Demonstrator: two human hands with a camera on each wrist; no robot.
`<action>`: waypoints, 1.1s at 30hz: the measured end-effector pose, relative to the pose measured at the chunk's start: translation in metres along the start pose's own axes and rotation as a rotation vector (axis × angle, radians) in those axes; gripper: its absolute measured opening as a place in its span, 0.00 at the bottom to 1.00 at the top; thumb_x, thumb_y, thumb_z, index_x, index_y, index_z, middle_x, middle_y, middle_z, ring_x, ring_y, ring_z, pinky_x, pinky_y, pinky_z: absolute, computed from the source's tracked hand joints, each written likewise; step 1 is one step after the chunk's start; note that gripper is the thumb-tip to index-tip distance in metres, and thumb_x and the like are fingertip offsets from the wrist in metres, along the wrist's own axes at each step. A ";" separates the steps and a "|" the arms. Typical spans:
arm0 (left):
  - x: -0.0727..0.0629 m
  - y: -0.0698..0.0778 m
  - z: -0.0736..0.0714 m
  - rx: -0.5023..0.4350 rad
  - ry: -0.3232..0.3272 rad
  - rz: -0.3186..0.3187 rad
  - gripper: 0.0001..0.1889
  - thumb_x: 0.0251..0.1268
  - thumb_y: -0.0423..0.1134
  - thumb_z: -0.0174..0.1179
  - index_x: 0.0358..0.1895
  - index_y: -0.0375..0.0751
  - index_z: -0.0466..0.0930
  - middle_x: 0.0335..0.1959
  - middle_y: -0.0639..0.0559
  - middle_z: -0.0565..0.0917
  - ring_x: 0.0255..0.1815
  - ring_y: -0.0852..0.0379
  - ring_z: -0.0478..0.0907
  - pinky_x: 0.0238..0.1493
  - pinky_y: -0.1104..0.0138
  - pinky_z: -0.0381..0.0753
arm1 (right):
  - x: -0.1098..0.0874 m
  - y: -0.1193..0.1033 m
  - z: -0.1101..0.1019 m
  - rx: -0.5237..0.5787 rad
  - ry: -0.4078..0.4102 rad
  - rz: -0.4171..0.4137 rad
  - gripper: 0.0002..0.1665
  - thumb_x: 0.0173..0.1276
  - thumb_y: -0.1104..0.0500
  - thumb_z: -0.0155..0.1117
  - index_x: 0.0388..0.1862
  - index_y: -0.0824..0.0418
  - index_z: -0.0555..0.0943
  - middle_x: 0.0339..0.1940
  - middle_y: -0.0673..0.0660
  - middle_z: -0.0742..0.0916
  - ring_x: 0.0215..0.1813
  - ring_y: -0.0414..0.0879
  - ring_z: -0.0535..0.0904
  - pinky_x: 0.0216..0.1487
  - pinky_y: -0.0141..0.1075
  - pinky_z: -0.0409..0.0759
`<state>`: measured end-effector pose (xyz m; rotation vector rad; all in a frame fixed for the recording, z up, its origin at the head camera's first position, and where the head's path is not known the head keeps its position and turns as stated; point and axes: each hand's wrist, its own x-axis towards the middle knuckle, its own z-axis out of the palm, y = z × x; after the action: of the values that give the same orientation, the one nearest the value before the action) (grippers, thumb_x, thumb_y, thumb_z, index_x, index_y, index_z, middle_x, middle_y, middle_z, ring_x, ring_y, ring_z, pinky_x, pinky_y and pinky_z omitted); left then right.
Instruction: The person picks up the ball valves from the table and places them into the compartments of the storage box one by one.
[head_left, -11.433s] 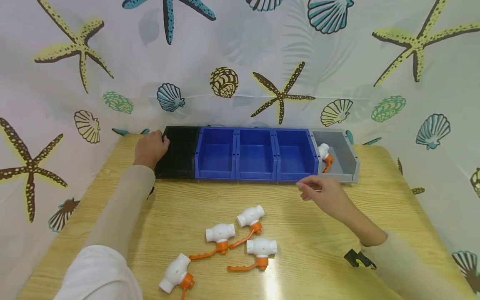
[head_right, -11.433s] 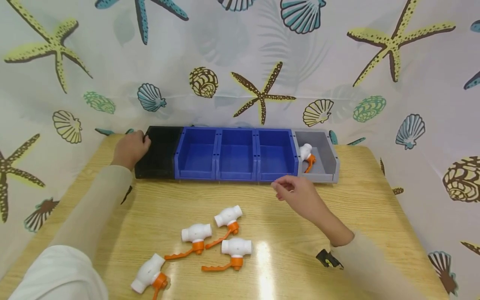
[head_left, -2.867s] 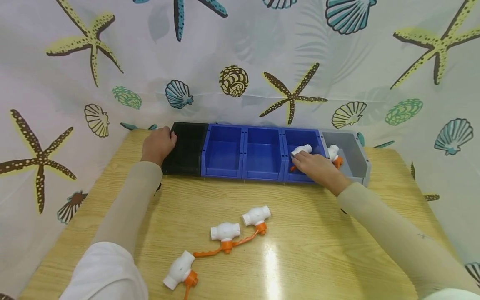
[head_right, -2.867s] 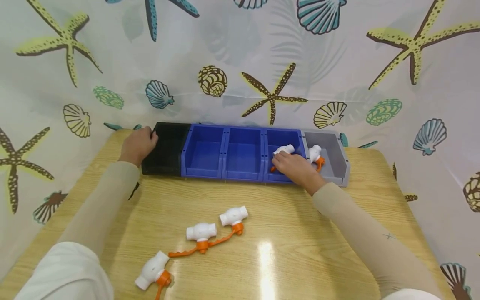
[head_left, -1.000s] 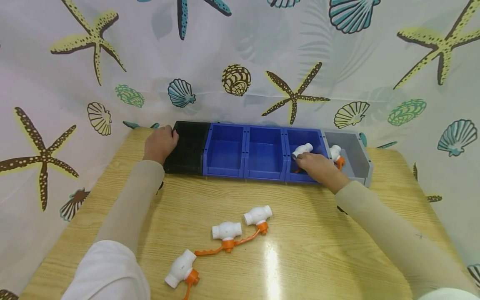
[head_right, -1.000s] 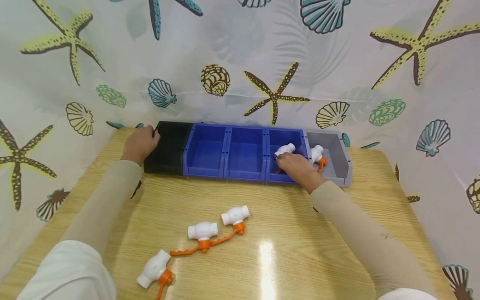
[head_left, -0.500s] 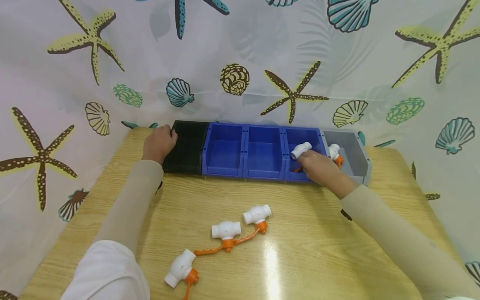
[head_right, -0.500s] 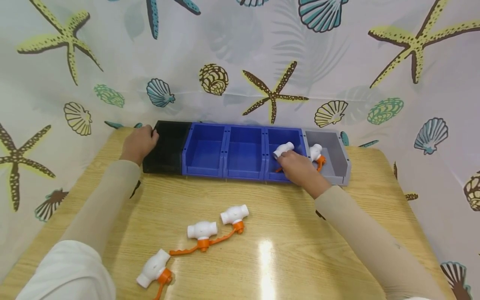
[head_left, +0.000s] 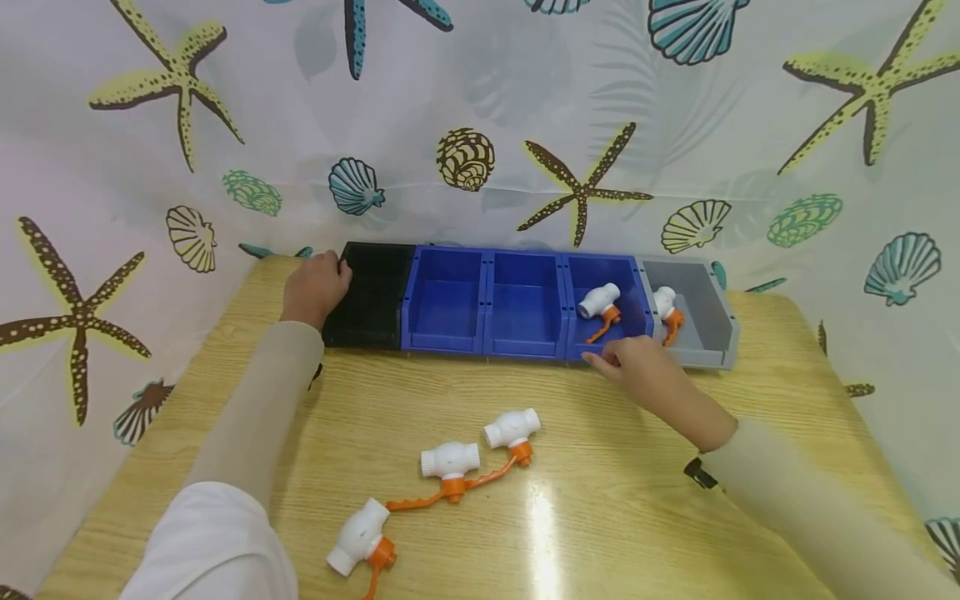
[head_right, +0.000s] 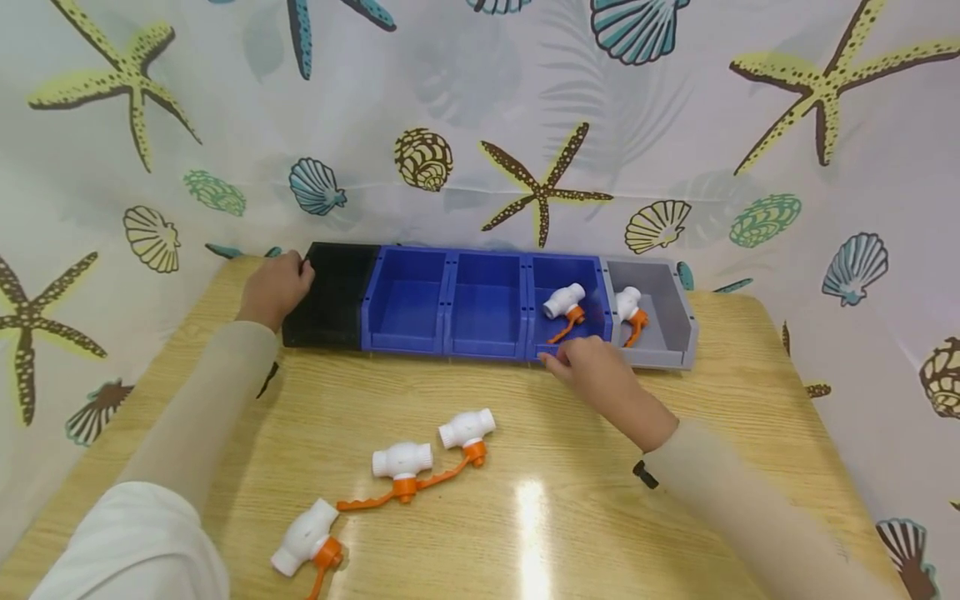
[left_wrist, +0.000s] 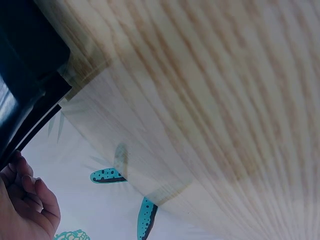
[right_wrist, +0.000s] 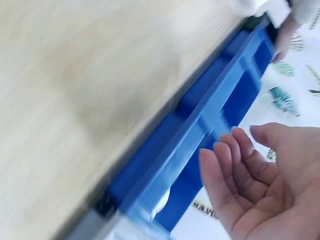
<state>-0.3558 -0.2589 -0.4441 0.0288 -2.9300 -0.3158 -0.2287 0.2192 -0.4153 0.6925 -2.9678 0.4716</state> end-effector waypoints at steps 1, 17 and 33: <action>0.000 0.000 0.000 0.000 -0.003 -0.001 0.19 0.70 0.46 0.41 0.41 0.30 0.72 0.32 0.38 0.76 0.28 0.44 0.73 0.32 0.49 0.75 | -0.004 -0.004 0.001 0.025 -0.013 0.004 0.30 0.68 0.49 0.57 0.08 0.53 0.61 0.09 0.44 0.58 0.13 0.38 0.52 0.17 0.32 0.52; 0.001 0.000 -0.002 0.000 -0.012 0.002 0.20 0.71 0.47 0.39 0.40 0.30 0.71 0.31 0.37 0.75 0.28 0.43 0.73 0.31 0.49 0.74 | -0.043 -0.073 0.018 0.270 -0.250 0.040 0.31 0.68 0.40 0.51 0.09 0.56 0.72 0.05 0.43 0.70 0.11 0.37 0.65 0.20 0.32 0.66; 0.001 -0.003 0.003 -0.013 -0.008 -0.001 0.20 0.71 0.47 0.39 0.40 0.30 0.71 0.31 0.38 0.75 0.28 0.44 0.73 0.32 0.49 0.74 | -0.052 -0.109 0.058 0.154 -0.202 -0.044 0.33 0.66 0.42 0.55 0.04 0.50 0.60 0.06 0.40 0.60 0.10 0.33 0.54 0.13 0.29 0.53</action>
<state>-0.3570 -0.2616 -0.4471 0.0270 -2.9361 -0.3361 -0.1332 0.1304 -0.4468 0.8677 -3.1192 0.6711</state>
